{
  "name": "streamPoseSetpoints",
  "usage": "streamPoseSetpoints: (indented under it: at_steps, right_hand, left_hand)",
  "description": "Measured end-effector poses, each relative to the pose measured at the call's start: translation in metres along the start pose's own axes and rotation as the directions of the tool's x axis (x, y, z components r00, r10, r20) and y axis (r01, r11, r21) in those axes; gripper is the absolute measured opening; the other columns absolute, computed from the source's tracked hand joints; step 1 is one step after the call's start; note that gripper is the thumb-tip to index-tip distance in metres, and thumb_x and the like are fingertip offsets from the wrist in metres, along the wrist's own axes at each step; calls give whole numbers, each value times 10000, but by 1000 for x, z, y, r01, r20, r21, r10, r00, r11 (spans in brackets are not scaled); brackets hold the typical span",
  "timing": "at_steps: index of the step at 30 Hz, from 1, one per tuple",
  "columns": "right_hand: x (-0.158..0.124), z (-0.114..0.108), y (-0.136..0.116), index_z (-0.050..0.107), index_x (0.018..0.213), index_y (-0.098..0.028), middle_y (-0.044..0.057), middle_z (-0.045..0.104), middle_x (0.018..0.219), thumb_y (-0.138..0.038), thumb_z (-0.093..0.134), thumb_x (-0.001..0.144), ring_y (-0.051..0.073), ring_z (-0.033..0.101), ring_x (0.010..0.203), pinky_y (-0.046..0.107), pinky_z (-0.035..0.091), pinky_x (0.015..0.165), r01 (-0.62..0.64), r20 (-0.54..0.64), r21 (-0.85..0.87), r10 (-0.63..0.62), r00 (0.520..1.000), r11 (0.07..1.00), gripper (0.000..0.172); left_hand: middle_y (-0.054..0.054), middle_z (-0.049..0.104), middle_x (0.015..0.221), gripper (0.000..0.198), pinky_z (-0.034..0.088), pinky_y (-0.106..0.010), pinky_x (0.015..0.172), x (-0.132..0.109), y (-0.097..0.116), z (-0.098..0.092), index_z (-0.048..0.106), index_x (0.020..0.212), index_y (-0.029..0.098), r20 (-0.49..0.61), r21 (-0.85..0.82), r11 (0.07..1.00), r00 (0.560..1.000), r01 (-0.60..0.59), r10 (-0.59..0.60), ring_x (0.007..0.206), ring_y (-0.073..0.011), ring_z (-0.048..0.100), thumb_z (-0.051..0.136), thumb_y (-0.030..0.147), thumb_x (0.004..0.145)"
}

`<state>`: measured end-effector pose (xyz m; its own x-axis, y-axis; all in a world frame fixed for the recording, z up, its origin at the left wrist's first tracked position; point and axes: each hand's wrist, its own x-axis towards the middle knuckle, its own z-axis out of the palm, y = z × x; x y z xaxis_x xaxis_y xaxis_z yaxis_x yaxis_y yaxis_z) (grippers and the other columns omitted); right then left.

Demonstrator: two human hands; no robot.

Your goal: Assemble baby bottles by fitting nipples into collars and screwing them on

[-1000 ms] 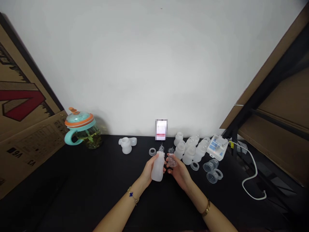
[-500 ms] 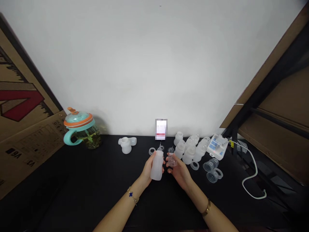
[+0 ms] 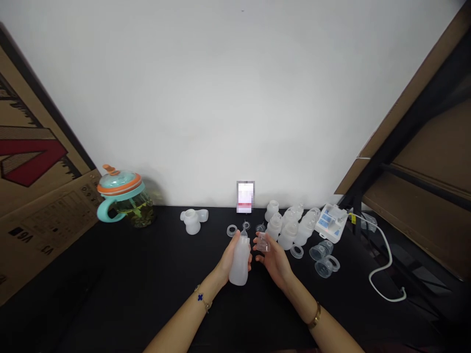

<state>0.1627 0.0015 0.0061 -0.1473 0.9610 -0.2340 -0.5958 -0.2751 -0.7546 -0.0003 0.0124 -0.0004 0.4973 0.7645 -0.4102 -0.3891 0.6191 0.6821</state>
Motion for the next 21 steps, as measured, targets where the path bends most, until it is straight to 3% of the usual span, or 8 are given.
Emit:
streamPoseSetpoints:
  at_steps: [3, 8, 15, 21]
  right_hand:
    - [1, -1, 1, 734, 1030, -206, 52, 702, 931, -526, 718, 825, 185, 629, 790, 282, 487, 594, 1, -18, -7, -2, 1000, 1000, 380]
    - [2, -2, 3, 740, 995, -205, 43, 702, 896, -515, 711, 838, 188, 620, 798, 304, 499, 683, 16, -23, 35, -15, 1000, 999, 349]
    - [5, 0, 3, 739, 964, -189, 46, 717, 882, -525, 744, 805, 192, 633, 807, 312, 490, 750, 10, -43, 73, -7, 999, 997, 372]
    - [2, 3, 2, 736, 978, -191, 43, 719, 875, -512, 744, 814, 172, 637, 772, 306, 499, 755, 17, -29, 72, -15, 999, 997, 360]
  left_hand:
    - [-44, 617, 535, 749, 472, -251, 452, -2, -1, 2, 614, 782, 145, 3, 87, 996, 1000, 6, -6, 415, -151, 575, 322, 833, 837]
    - [-61, 610, 539, 818, 453, -252, 445, -4, -5, 1, 617, 752, 134, 128, 239, 969, 988, 59, -91, 412, -156, 579, 259, 866, 816]
    - [-23, 603, 564, 615, 459, -264, 459, -8, -7, -1, 591, 813, 158, 220, 332, 943, 973, -5, -73, 420, -144, 560, 546, 769, 755]
    - [-43, 603, 562, 574, 466, -283, 441, -6, -13, -3, 619, 741, 135, 274, 440, 894, 936, 81, -220, 419, -164, 574, 567, 704, 793]
